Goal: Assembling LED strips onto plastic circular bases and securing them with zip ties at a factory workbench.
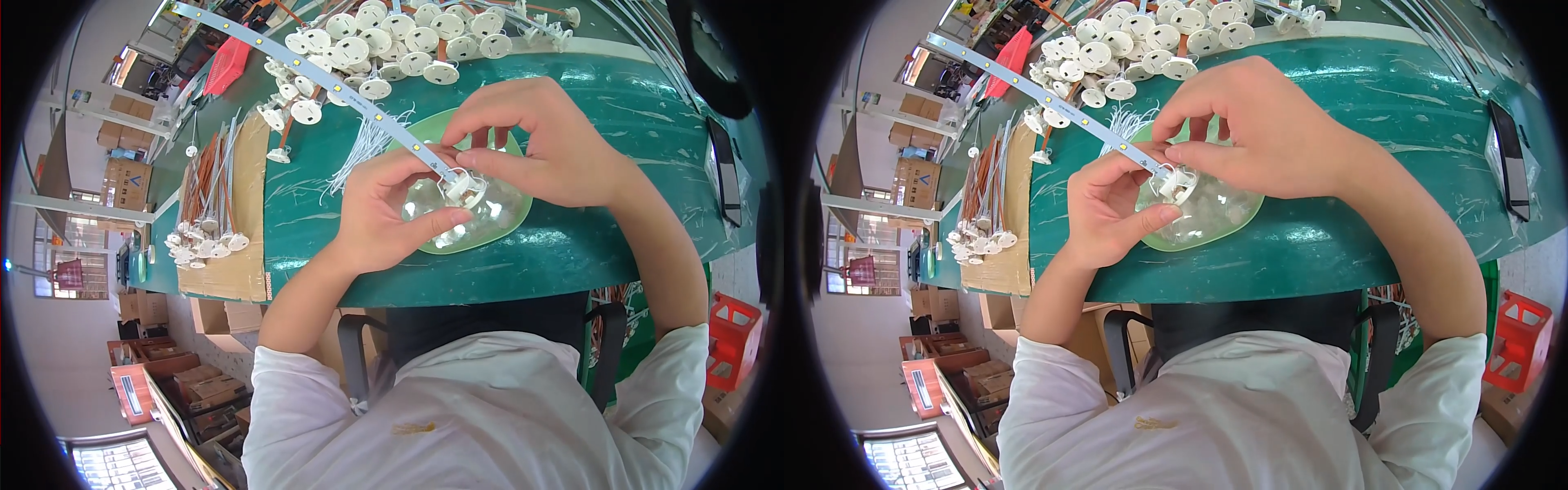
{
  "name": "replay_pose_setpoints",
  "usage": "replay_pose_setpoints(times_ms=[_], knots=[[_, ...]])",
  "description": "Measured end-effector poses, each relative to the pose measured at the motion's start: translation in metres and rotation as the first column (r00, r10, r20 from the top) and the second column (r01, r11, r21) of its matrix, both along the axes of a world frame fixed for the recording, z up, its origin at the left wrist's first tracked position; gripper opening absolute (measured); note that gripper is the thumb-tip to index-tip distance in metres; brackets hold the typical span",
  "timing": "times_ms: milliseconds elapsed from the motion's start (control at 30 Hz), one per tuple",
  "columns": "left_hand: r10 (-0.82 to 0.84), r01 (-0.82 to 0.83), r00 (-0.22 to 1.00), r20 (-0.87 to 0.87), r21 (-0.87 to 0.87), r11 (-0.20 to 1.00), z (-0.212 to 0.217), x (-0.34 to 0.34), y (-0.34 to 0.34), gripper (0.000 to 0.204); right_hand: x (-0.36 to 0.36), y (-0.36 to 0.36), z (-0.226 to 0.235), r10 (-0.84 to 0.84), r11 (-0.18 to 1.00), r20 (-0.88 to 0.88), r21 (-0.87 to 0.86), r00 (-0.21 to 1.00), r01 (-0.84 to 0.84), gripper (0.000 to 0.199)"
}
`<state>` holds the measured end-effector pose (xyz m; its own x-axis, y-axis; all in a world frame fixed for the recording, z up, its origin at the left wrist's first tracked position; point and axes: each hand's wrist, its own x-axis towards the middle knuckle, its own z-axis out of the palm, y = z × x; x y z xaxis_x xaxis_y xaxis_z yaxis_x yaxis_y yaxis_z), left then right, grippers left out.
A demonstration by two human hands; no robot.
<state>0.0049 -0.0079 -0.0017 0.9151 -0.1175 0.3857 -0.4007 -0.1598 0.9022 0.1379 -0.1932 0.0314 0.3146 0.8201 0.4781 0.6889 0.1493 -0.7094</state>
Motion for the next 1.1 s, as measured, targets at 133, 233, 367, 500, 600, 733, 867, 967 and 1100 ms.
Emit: replay_pose_setpoints(times_ms=[133,233,367,500,600,733,867,967,1100], knots=[[-0.005,0.005,1.000,-0.002,-0.003,1.000,0.000,0.001,0.000,0.041,0.001,-0.001,-0.004,0.035,0.999,-0.078,-0.010,0.996,-0.036,0.014],[0.018,-0.018,1.000,-0.017,-0.006,1.000,0.002,-0.001,-0.001,0.041,0.001,0.003,-0.009,0.042,0.998,-0.174,-0.045,0.984,-0.050,0.013],[-0.021,0.021,1.000,0.013,-0.009,1.000,0.002,0.000,0.000,0.040,-0.004,0.011,-0.016,0.056,0.989,-0.472,0.148,0.880,0.016,0.013],[0.039,-0.036,0.999,0.035,-0.086,0.996,0.000,0.000,0.003,0.041,-0.005,0.009,-0.010,-0.020,0.991,-0.567,0.096,0.824,0.090,0.013],[0.116,-0.108,0.993,0.013,-0.269,0.957,0.002,0.000,0.006,0.042,-0.009,0.008,-0.009,-0.075,0.991,-0.468,0.061,0.881,0.117,0.012],[0.099,-0.121,0.993,-0.069,-0.528,0.841,0.005,0.001,0.011,0.045,-0.031,0.009,-0.007,-0.174,0.976,-0.294,0.074,0.940,0.204,0.012],[0.026,-0.066,0.997,-0.073,-0.622,0.780,0.006,0.000,0.008,0.047,-0.038,0.011,-0.014,-0.152,0.961,-0.068,0.222,0.986,0.164,0.014],[0.021,-0.065,0.997,-0.078,-0.614,0.787,0.004,-0.002,0.005,0.047,-0.038,0.011,-0.017,-0.202,0.942,0.073,0.289,0.977,0.173,0.012],[0.029,-0.080,0.995,-0.093,-0.603,0.794,0.007,-0.001,0.002,0.047,-0.041,0.013,-0.021,-0.320,0.891,0.178,0.390,0.931,0.232,0.009]])
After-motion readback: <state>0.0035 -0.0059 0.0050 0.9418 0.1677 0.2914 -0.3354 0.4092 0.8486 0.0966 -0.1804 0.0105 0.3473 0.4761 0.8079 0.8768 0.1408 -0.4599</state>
